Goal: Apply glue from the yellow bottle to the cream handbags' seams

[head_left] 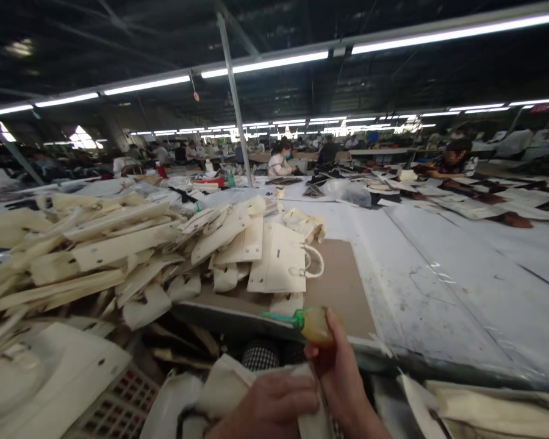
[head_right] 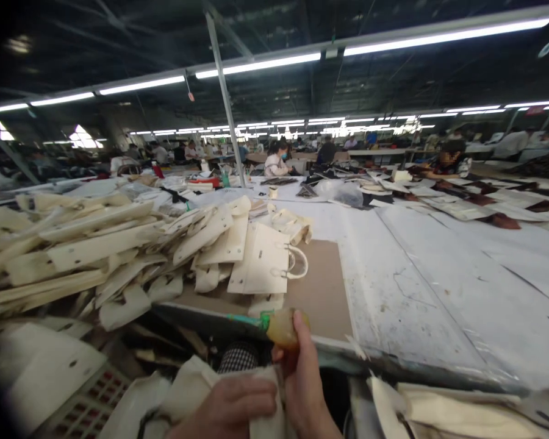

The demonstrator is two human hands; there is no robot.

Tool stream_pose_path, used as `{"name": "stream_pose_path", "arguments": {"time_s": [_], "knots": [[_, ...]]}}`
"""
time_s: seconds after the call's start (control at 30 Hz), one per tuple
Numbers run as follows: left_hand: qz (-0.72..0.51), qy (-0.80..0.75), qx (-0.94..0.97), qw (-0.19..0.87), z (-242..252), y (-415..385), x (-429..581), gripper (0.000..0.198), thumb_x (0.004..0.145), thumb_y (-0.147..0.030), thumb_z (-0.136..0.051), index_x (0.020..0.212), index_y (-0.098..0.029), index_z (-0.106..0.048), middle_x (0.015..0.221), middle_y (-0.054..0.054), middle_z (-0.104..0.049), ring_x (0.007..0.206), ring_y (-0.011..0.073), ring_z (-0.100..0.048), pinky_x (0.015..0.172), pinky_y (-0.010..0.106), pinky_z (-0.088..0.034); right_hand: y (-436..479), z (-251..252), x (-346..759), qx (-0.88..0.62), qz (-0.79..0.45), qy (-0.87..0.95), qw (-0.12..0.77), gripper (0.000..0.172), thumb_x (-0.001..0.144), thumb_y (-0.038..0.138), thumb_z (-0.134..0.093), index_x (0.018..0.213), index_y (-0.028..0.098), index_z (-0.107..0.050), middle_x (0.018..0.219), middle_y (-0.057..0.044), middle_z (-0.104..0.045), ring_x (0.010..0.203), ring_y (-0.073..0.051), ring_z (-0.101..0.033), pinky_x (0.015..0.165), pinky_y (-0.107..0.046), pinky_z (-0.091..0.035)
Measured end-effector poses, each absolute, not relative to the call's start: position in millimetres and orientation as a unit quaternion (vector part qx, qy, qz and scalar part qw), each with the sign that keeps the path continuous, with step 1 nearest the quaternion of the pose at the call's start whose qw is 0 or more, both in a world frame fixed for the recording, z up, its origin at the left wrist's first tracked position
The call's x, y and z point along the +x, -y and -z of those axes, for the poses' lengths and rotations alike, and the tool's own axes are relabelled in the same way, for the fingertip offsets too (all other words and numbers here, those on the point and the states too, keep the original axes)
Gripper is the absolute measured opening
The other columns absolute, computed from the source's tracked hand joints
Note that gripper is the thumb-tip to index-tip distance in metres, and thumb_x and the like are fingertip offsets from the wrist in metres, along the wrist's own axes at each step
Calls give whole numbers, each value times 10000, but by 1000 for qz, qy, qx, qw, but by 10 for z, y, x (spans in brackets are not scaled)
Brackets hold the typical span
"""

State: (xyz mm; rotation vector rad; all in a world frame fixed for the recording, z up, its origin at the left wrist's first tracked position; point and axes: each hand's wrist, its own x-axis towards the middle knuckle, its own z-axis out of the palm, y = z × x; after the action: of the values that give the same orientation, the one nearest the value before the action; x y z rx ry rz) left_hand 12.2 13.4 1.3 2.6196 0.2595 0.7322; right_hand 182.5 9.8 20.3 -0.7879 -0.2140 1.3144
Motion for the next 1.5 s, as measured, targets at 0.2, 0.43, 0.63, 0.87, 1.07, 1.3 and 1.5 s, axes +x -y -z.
{"name": "stream_pose_path", "arguments": {"time_s": [0.2, 0.43, 0.63, 0.87, 1.07, 1.3, 1.5], "knots": [[-451, -351, 728, 379, -83, -340, -378, 187, 938, -322, -755, 1069, -190, -777, 1152, 106, -759, 1082, 235, -710, 972, 293, -566, 339, -171, 2599, -422, -578, 121, 688, 400, 657, 427, -980, 934, 214, -785, 878, -24, -741, 644, -151, -583, 510, -221, -519], [-409, -431, 547, 589, 260, -557, -398, 525, 809, -568, -765, 1062, -109, -781, 1012, 124, -768, 857, 235, -701, 773, 306, -546, 727, 6, 2981, -521, -611, 194, 563, 428, 750, 397, -886, 1139, 240, -800, 1091, -91, -759, 820, -223, -645, 675, -268, -584], [-378, -419, 561, 606, 411, -564, -235, 287, 821, -361, -777, 1015, -152, -813, 1075, 93, -770, 957, 230, -670, 840, 299, -503, 639, 93, 2899, -598, -550, 273, 515, 510, 758, 446, -876, 1213, 259, -744, 948, -47, -700, 644, -183, -519, 488, -272, -468], [-372, -402, 560, 621, 435, -593, -222, 237, 870, -268, -690, 1046, -159, -805, 1086, 81, -772, 1013, 234, -685, 927, 310, -493, 500, 126, 2974, -619, -528, 325, 482, 455, 775, 477, -863, 1124, 223, -718, 797, -19, -673, 575, -187, -523, 476, -296, -446], [-384, -404, 558, 614, 482, -631, -276, 248, 901, -297, -673, 1047, -149, -809, 1081, 88, -780, 1003, 241, -692, 898, 295, -507, 383, 73, 2911, -619, -519, 342, 480, 471, 753, 480, -888, 1091, 211, -700, 749, 1, -646, 559, -172, -525, 431, -264, -433], [-395, -387, 558, 619, 506, -621, -252, 256, 908, -336, -697, 1037, -147, -812, 1084, 103, -782, 1019, 257, -700, 911, 298, -511, 327, 104, 2886, -648, -465, 397, 455, 469, 800, 504, -864, 1120, 200, -704, 741, -6, -676, 522, -176, -545, 467, -299, -461], [-397, -391, 554, 619, 490, -602, -245, 252, 913, -321, -679, 1033, -143, -812, 1085, 106, -780, 1036, 268, -699, 922, 314, -516, 263, 91, 2838, -660, -445, 410, 446, 505, 769, 523, -880, 1099, 186, -700, 754, -19, -694, 486, -163, -552, 454, -296, -470]]}}
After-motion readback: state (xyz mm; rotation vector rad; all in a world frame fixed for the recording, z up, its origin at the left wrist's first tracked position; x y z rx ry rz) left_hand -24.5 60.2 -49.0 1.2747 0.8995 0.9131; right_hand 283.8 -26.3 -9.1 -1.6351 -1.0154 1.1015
